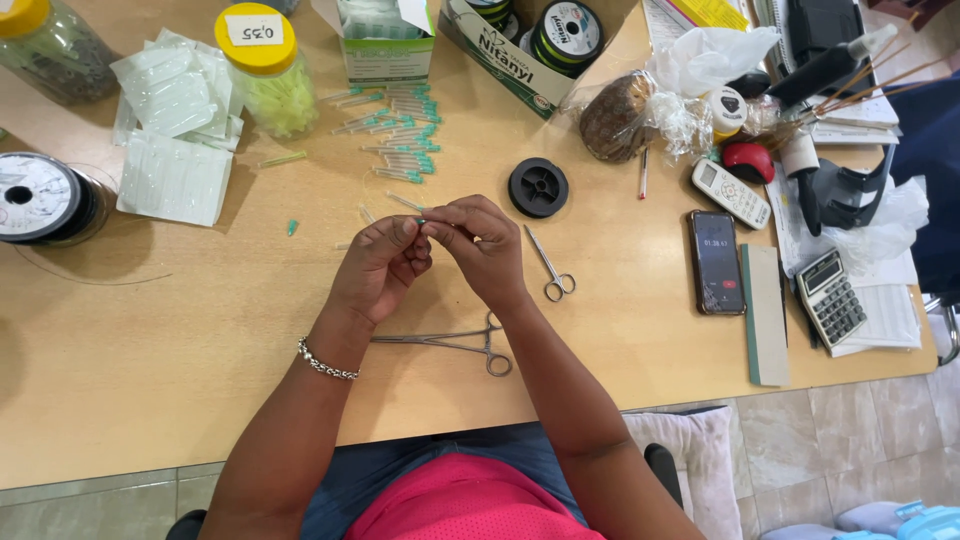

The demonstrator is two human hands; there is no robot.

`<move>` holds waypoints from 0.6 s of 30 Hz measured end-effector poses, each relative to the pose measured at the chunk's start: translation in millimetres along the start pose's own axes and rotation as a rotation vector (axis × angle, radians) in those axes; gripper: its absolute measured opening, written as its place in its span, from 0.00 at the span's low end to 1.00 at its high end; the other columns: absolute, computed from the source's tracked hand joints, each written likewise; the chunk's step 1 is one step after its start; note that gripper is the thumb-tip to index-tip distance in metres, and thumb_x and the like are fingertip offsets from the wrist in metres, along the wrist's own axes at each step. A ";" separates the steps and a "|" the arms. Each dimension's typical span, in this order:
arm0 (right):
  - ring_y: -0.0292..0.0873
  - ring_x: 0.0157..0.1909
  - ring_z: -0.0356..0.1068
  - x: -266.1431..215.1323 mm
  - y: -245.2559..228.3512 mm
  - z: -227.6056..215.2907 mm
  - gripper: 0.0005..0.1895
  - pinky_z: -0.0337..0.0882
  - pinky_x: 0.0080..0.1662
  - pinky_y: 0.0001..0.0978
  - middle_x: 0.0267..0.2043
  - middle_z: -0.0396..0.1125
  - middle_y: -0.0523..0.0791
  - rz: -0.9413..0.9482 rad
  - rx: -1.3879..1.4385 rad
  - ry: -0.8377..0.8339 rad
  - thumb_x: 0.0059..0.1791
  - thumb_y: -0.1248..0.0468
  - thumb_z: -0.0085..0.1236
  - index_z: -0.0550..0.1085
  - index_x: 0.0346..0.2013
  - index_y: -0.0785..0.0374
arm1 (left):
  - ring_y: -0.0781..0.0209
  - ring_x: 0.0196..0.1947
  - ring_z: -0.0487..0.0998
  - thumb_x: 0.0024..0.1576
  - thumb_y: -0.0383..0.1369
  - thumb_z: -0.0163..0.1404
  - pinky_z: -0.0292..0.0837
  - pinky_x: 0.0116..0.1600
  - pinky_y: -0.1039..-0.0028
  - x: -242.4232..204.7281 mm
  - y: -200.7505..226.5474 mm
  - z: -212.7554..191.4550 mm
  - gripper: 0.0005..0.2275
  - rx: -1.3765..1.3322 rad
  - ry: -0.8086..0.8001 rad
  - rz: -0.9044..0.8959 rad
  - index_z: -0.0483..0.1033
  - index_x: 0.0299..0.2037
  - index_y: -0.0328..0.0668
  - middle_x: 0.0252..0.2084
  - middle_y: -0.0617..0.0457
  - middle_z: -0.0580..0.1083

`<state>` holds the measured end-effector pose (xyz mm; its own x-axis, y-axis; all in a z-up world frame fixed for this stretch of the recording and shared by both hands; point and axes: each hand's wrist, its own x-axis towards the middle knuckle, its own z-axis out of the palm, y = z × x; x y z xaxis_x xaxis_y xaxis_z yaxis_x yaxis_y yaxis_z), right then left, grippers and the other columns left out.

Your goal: The person assembles a surgical suture by threading a green filament through a small plastic tube and securing it with a green cap. They use scissors to cut the filament and forceps to adjust the assembly. The process is repeated for multiple units on a cluttered work table.

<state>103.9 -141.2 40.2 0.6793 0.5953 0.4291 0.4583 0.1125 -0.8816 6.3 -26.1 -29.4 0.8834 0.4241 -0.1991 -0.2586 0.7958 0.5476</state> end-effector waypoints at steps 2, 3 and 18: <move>0.29 0.25 0.63 -0.1 0.7 1.8 0.08 0.68 0.29 0.18 0.32 0.72 0.39 0.023 0.016 -0.007 0.44 0.66 0.73 0.85 0.38 0.55 | 0.61 0.29 0.79 0.59 0.30 0.59 0.78 0.37 0.78 1.2 -2.3 -0.2 0.07 0.012 0.024 -0.006 0.79 0.39 0.32 0.29 0.47 0.75; 0.29 0.27 0.64 -0.5 -0.5 2.2 0.07 0.68 0.31 0.20 0.32 0.72 0.41 -0.016 0.029 0.008 0.45 0.67 0.72 0.84 0.37 0.58 | 0.61 0.28 0.80 0.59 0.30 0.59 0.79 0.37 0.78 1.3 -3.3 0.0 0.07 0.025 0.028 -0.007 0.79 0.38 0.32 0.29 0.46 0.76; 0.29 0.30 0.59 20.1 61.4 -114.2 0.08 0.61 0.30 0.16 0.29 0.56 0.35 0.145 0.285 0.456 0.60 0.61 0.46 0.65 0.35 0.53 | 0.67 0.31 0.79 0.62 0.33 0.56 0.75 0.38 0.82 -5.4 78.9 -33.5 0.03 -0.022 0.164 0.263 0.80 0.41 0.45 0.30 0.56 0.76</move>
<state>211.1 -213.1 17.0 0.9320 0.2236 0.2851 0.2113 0.3038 -0.9290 -31.9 48.8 -12.3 0.7111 0.6790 -0.1825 -0.4798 0.6583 0.5800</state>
